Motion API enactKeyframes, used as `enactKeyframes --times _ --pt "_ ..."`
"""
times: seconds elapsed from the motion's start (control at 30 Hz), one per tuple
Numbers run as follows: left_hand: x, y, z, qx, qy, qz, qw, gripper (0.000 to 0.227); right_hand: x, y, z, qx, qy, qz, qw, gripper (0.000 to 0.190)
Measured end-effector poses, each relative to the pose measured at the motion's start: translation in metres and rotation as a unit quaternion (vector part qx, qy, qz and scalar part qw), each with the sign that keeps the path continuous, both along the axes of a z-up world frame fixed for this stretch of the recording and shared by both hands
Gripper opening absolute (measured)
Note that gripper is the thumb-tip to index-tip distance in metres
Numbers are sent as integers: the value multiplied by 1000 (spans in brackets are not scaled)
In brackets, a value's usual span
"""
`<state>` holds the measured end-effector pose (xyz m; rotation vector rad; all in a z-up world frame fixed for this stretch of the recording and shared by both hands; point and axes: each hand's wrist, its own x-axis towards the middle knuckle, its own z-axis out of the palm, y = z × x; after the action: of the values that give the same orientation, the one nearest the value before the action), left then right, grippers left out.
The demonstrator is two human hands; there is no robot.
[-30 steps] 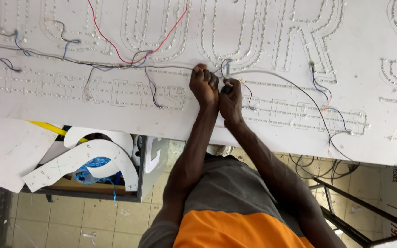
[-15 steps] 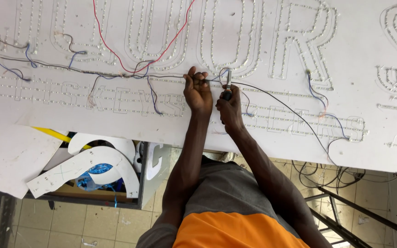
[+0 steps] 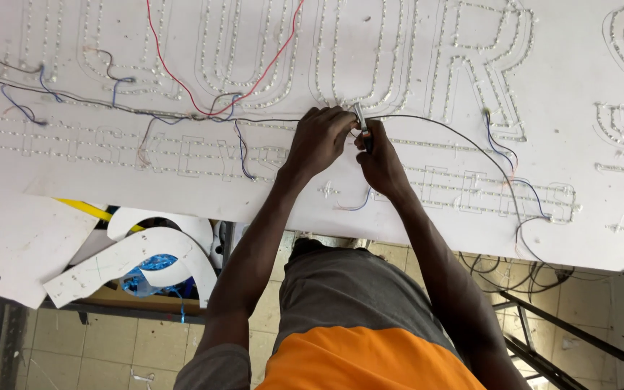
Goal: The person connects wires to LED strips mounted on a white board with letter outlines. They use pliers to strip wire ends and twist connections between different colored wires. The person works methodically across multiple connection points on the board.
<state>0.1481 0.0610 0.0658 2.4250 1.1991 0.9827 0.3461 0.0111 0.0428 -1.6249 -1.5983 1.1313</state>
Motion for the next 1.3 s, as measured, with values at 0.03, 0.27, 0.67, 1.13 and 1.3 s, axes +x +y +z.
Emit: enactKeyframes --times 0.03,0.27,0.67,1.13,1.3 --pt "-3 5 4 1 1 -3 1000 15 4 -2 13 1 1 -3 1000 65" --pt "-21 43 -1 -132 -145 3 981 10 58 -19 21 65 -395 -25 916 73" --pt "-35 86 -2 -382 -244 -184 872 14 -62 33 -21 333 -335 23 881 14" --pt "-15 59 -5 -254 -98 -250 929 22 -23 5 39 373 -189 -89 904 11" --pt "-15 57 -8 -203 -68 -224 951 15 2 20 48 370 -224 -14 901 8"
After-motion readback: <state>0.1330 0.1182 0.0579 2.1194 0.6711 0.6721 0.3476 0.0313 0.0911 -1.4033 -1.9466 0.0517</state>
